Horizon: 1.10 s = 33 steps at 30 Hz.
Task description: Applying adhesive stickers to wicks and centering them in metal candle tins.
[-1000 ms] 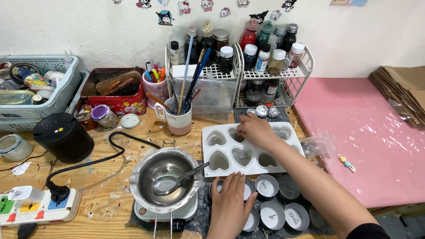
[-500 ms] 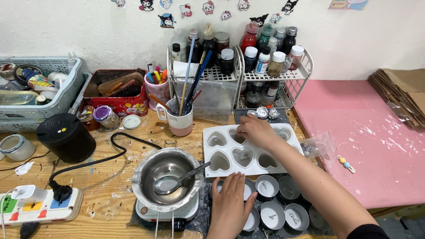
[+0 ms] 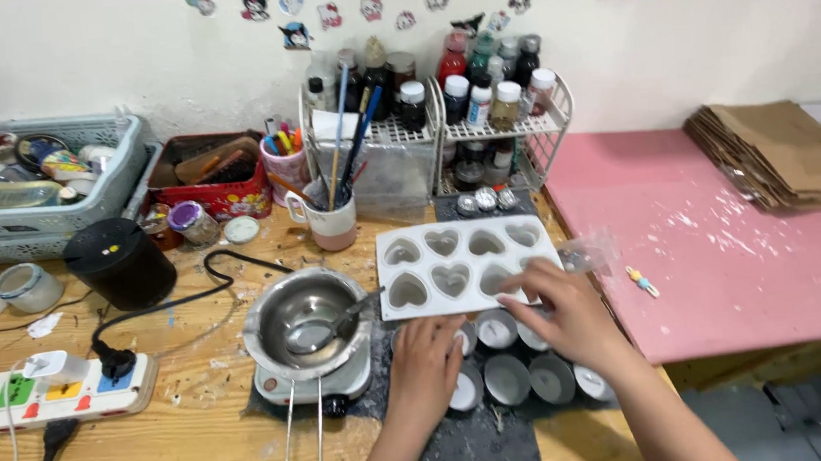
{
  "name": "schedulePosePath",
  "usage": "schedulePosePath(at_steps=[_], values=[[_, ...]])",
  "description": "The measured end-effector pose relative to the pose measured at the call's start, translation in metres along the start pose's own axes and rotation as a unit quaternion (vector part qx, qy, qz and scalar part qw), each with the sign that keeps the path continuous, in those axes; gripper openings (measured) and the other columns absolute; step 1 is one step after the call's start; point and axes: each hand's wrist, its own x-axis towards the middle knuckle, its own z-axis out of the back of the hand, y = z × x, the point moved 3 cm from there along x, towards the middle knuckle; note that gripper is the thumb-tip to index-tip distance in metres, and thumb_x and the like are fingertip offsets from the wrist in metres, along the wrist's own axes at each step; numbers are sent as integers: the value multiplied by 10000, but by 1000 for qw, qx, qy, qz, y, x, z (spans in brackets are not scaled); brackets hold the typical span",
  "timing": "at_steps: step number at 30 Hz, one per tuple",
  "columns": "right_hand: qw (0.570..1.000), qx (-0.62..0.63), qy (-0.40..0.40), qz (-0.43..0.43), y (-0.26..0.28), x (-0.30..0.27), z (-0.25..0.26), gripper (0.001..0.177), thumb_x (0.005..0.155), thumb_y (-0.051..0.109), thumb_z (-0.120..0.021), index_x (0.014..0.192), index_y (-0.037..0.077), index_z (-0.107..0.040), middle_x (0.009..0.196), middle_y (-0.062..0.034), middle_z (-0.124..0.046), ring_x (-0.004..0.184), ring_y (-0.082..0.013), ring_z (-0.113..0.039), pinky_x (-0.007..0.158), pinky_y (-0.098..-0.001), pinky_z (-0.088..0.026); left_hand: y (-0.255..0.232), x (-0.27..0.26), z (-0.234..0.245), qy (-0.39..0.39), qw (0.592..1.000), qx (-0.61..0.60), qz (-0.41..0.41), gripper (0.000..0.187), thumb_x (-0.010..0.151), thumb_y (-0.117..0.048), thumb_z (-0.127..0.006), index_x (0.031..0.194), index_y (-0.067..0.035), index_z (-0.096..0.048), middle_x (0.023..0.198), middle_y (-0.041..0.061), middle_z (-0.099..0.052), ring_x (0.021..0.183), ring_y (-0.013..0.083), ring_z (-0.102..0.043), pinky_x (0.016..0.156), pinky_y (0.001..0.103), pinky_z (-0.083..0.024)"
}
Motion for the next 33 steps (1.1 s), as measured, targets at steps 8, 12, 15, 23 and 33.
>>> schedulePosePath(at_steps=[8,12,15,23,33], values=[[995,16,62,-82,-3,-130,-46,151,824,247,-794,917,129,-779,749,-35,-685,587,-203,-695,530,-349,-531,-48,-54,11,121,989,-80,30,138,904,-215,-720,973,-98,-746,789,64,-694,752,269,-679,703,408,-517],[994,13,61,-85,4,-148,-71,240,827,223,-781,1046,126,-784,785,-52,-683,594,-259,-688,532,-386,-535,-39,-88,-10,181,971,-79,139,181,922,-284,-694,966,-122,-762,754,58,-734,677,277,-716,602,408,-547],[996,-12,27,-84,9,-153,-84,281,824,215,-778,1087,117,-780,761,-69,-659,590,-283,-667,520,-403,-522,-30,-96,-19,159,972,-60,162,256,944,-304,-651,1087,-117,-752,824,75,-751,711,310,-715,621,428,-544],[989,79,-95,-77,7,-169,-95,258,793,83,-803,1051,70,-802,739,-61,-634,534,-191,-605,480,-323,-481,-47,-89,-7,209,916,-159,303,312,991,-349,-580,1152,-134,-739,765,66,-758,687,197,-749,644,332,-562],[958,216,-187,27,29,-163,-80,306,749,-40,-827,1045,4,-764,1128,-138,-711,992,-219,-754,771,-293,-630,-33,-90,-15,34,896,-381,227,212,953,-168,-706,1046,0,-797,866,54,-788,744,60,-696,637,231,-558]])
